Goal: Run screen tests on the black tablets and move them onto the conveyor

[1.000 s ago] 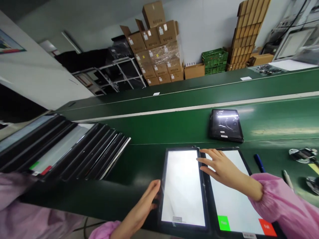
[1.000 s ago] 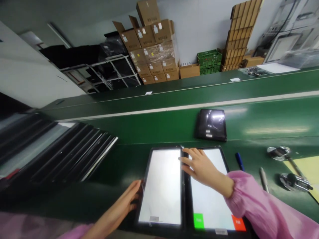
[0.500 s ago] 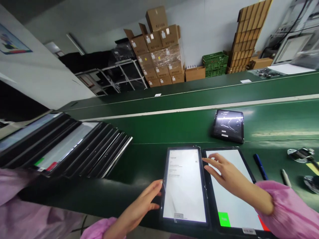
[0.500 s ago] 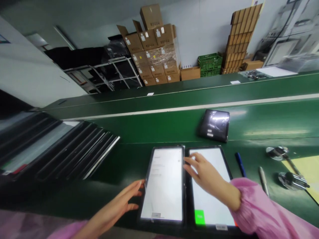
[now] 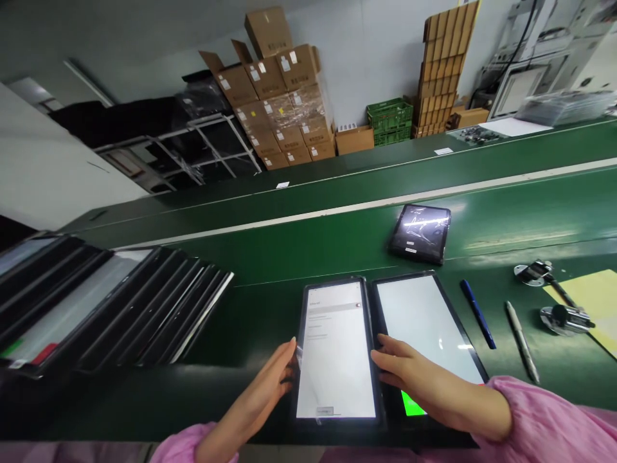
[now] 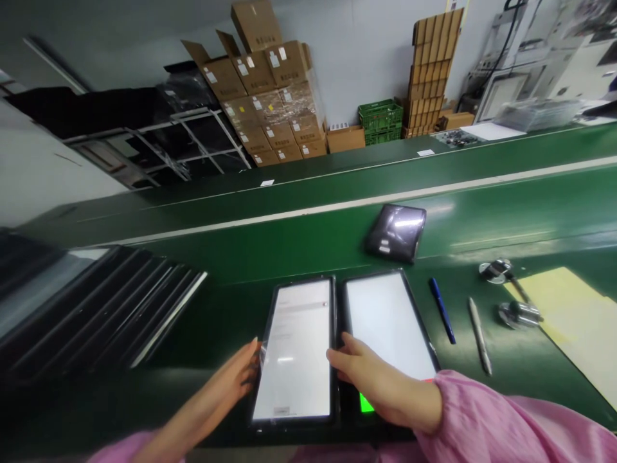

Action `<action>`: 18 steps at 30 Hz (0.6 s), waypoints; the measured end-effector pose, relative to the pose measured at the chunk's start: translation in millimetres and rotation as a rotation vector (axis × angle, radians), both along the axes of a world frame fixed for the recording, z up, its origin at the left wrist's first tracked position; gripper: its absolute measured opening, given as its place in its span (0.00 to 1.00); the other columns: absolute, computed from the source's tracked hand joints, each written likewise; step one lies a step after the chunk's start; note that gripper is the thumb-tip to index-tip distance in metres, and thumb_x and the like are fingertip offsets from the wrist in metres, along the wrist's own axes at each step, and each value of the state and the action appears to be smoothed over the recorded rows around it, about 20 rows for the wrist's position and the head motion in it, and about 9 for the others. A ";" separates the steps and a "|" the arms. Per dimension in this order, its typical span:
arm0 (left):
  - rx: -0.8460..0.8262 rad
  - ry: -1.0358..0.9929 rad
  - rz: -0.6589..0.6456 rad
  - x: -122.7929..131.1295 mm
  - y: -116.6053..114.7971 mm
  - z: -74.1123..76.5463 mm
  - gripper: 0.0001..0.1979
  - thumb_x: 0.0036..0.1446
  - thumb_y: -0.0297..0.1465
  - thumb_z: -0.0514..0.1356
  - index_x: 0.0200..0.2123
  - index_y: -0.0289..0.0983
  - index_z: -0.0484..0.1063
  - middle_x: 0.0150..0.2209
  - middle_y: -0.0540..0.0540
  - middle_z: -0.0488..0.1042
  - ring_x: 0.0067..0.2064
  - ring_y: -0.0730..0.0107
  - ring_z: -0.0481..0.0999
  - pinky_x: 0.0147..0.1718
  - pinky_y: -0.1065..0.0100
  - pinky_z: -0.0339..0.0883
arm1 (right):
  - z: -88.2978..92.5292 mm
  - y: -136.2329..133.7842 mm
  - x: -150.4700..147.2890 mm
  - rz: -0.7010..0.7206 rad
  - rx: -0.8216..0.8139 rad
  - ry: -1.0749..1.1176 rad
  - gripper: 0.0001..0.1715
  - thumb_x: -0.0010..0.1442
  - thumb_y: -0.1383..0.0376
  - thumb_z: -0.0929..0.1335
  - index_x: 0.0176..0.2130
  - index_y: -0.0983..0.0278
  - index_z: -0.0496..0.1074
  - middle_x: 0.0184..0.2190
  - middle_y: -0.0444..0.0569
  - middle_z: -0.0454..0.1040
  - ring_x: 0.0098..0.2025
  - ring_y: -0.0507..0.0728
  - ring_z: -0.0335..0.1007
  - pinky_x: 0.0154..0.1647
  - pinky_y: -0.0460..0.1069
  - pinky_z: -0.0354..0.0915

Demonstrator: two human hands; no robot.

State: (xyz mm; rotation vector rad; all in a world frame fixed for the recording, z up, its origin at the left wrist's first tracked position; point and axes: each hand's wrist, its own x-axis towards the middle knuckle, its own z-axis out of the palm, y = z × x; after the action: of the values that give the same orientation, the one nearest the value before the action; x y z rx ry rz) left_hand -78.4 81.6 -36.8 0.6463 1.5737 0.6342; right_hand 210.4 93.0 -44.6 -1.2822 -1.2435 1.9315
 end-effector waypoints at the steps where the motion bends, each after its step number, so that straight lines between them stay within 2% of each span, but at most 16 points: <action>1: 0.014 -0.001 -0.028 -1.7 -0.9 -0.6 0.45 0.38 0.70 0.68 0.48 0.40 0.75 0.48 0.42 0.79 0.47 0.56 0.76 0.46 0.61 0.69 | 0.3 0.3 -4.0 0.010 -0.030 0.005 0.33 0.67 0.50 0.66 0.64 0.62 0.70 0.52 0.56 0.79 0.55 0.63 0.78 0.57 0.58 0.74; 4: 0.041 -0.004 -0.052 -4.1 -5.8 -3.0 0.43 0.46 0.68 0.66 0.52 0.41 0.75 0.55 0.40 0.77 0.53 0.53 0.75 0.49 0.60 0.69 | 3.4 1.6 -20.3 0.021 -0.081 0.013 0.29 0.66 0.51 0.68 0.60 0.61 0.68 0.53 0.55 0.78 0.55 0.63 0.77 0.59 0.59 0.72; 8: 0.058 0.047 0.004 -6.2 -10.7 -9.8 0.47 0.43 0.70 0.64 0.54 0.40 0.75 0.58 0.36 0.76 0.61 0.43 0.70 0.51 0.55 0.69 | 6.8 3.0 -41.7 -0.018 -0.060 0.132 0.33 0.62 0.50 0.70 0.60 0.61 0.65 0.56 0.56 0.76 0.58 0.62 0.75 0.62 0.57 0.70; 10: 0.111 0.103 0.028 -14.6 -9.1 -12.8 0.46 0.43 0.72 0.61 0.51 0.41 0.76 0.56 0.36 0.77 0.62 0.40 0.69 0.51 0.52 0.70 | 8.4 5.6 -40.8 -0.069 -0.052 0.178 0.34 0.60 0.51 0.70 0.60 0.61 0.65 0.55 0.57 0.77 0.57 0.63 0.76 0.58 0.57 0.73; 12: 0.185 0.199 0.064 -29.4 -4.7 -13.9 0.45 0.43 0.73 0.60 0.49 0.43 0.78 0.54 0.37 0.78 0.62 0.38 0.69 0.51 0.51 0.71 | 11.4 13.2 -26.9 -0.116 -0.032 0.181 0.33 0.58 0.49 0.69 0.57 0.62 0.69 0.50 0.58 0.79 0.52 0.65 0.79 0.51 0.59 0.76; 14: 0.266 0.298 0.107 -45.5 0.7 -13.7 0.43 0.43 0.72 0.59 0.48 0.45 0.78 0.52 0.38 0.78 0.62 0.37 0.69 0.50 0.51 0.72 | 15.9 30.5 -0.9 -0.167 0.026 0.164 0.31 0.60 0.46 0.67 0.54 0.62 0.72 0.44 0.57 0.81 0.45 0.66 0.81 0.45 0.59 0.78; 16: 0.336 0.328 0.155 -54.8 5.2 -12.8 0.42 0.44 0.72 0.57 0.47 0.46 0.79 0.52 0.38 0.78 0.61 0.37 0.69 0.47 0.53 0.73 | 20.3 60.4 32.0 -0.255 0.138 0.104 0.28 0.64 0.45 0.65 0.52 0.61 0.73 0.42 0.55 0.81 0.44 0.64 0.81 0.44 0.58 0.78; 18: 0.404 0.294 0.193 -51.4 7.7 -10.2 0.41 0.46 0.73 0.55 0.44 0.45 0.81 0.53 0.38 0.78 0.59 0.36 0.70 0.44 0.54 0.74 | 22.2 100.8 65.8 -0.355 0.268 0.002 0.23 0.68 0.48 0.63 0.54 0.58 0.72 0.43 0.53 0.80 0.44 0.62 0.80 0.44 0.57 0.77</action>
State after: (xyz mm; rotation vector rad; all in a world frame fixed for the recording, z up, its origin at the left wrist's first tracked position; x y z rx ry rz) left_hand -129.8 89.3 -47.0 0.9264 1.8109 1.0556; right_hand 276.2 193.8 -22.5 -1.2599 -1.1385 1.4646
